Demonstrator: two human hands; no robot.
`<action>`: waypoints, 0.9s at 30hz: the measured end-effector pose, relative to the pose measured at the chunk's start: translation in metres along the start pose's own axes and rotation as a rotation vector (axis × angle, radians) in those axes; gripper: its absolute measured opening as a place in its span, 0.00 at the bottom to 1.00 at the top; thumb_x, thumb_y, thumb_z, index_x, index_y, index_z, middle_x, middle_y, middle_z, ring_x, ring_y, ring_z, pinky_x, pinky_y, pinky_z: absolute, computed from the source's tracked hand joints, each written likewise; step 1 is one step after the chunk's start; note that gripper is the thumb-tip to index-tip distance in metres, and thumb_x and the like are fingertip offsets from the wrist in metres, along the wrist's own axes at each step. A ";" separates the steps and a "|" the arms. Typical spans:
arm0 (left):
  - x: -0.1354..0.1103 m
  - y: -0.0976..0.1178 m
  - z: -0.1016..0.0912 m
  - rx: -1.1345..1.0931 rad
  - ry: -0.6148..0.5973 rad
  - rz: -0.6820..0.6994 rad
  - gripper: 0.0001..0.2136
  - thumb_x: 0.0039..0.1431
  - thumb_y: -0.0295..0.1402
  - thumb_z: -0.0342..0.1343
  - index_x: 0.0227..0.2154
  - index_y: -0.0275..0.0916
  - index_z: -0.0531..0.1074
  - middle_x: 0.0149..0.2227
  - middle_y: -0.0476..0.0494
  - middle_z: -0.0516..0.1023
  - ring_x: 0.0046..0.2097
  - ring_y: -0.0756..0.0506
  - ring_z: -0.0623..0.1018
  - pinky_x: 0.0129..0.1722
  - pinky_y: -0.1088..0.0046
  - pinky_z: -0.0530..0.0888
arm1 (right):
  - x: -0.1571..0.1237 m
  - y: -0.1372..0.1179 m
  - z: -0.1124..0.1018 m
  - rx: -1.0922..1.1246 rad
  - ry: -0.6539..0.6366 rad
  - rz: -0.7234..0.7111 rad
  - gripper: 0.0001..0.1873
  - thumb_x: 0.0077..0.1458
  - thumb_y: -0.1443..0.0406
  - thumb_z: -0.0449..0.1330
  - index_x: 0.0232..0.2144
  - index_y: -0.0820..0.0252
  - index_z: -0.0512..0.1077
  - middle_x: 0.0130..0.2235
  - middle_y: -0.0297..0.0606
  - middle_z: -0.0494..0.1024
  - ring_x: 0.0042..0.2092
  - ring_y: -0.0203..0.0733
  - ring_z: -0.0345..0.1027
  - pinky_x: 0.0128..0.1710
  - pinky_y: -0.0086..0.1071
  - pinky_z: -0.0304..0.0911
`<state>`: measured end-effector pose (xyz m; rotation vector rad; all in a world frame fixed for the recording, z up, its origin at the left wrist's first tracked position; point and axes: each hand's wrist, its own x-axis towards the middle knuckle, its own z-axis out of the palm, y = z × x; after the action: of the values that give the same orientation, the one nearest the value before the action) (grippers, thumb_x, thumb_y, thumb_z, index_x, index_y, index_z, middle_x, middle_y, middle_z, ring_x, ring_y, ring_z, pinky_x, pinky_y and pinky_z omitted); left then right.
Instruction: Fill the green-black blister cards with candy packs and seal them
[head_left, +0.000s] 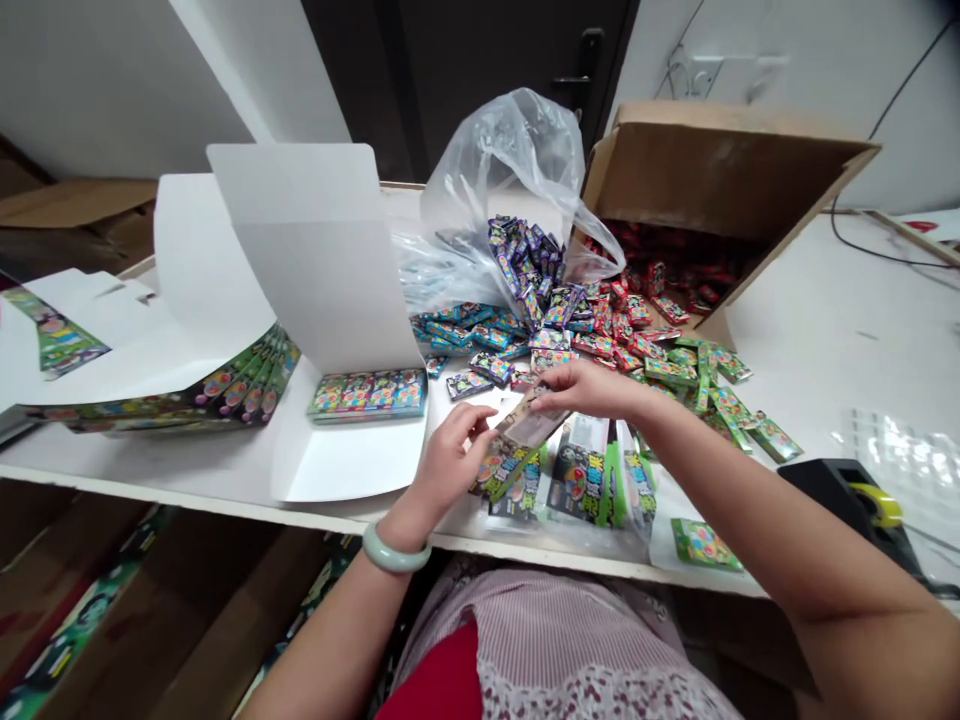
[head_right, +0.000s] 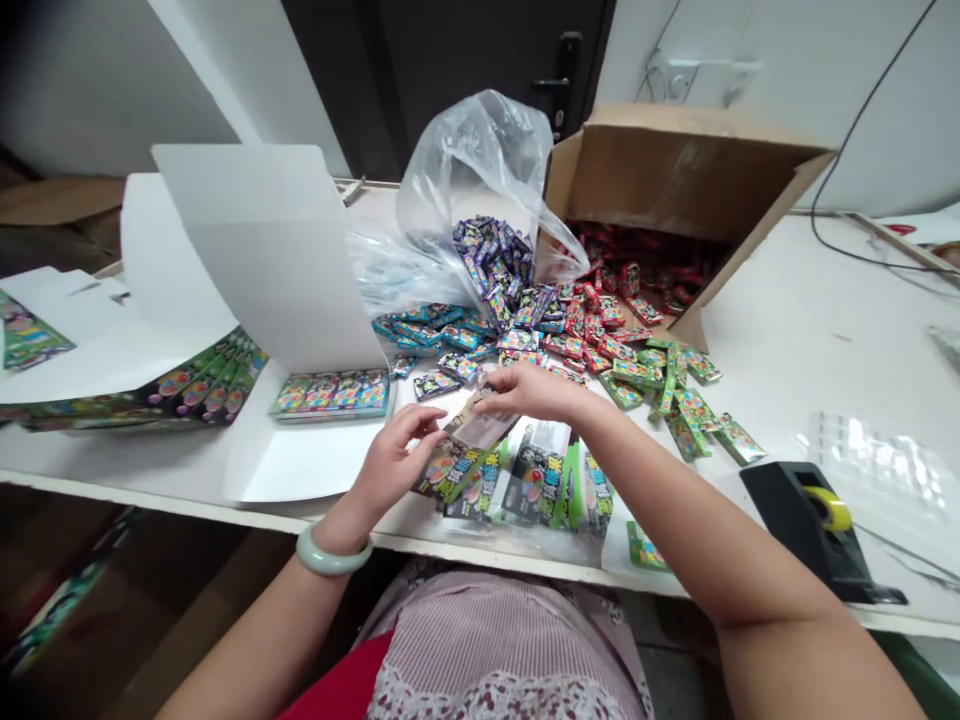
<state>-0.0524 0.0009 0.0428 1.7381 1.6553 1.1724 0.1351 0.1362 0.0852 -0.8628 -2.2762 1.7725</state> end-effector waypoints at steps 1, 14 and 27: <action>0.001 0.005 0.001 0.072 -0.024 0.067 0.12 0.57 0.32 0.53 0.44 0.39 0.70 0.42 0.39 0.75 0.46 0.42 0.74 0.47 0.63 0.71 | -0.004 -0.001 -0.004 0.037 -0.014 -0.010 0.12 0.49 0.58 0.63 0.31 0.61 0.77 0.30 0.33 0.77 0.31 0.36 0.68 0.35 0.32 0.62; 0.011 0.005 0.019 -0.233 0.073 -0.196 0.13 0.55 0.34 0.55 0.43 0.38 0.74 0.44 0.42 0.79 0.46 0.41 0.77 0.47 0.64 0.74 | -0.030 -0.001 0.020 -0.170 0.657 -0.247 0.17 0.55 0.61 0.59 0.47 0.55 0.71 0.51 0.43 0.73 0.56 0.49 0.63 0.58 0.46 0.55; 0.001 0.005 0.031 -0.869 -0.088 -0.485 0.19 0.47 0.39 0.65 0.41 0.38 0.72 0.32 0.46 0.79 0.33 0.48 0.77 0.32 0.74 0.73 | -0.031 0.038 0.060 0.494 0.509 0.007 0.20 0.35 0.56 0.69 0.31 0.59 0.70 0.33 0.37 0.79 0.35 0.43 0.73 0.37 0.37 0.68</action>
<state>-0.0239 0.0078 0.0305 0.7816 1.1358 1.2673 0.1475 0.0750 0.0394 -1.0569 -1.4433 1.7435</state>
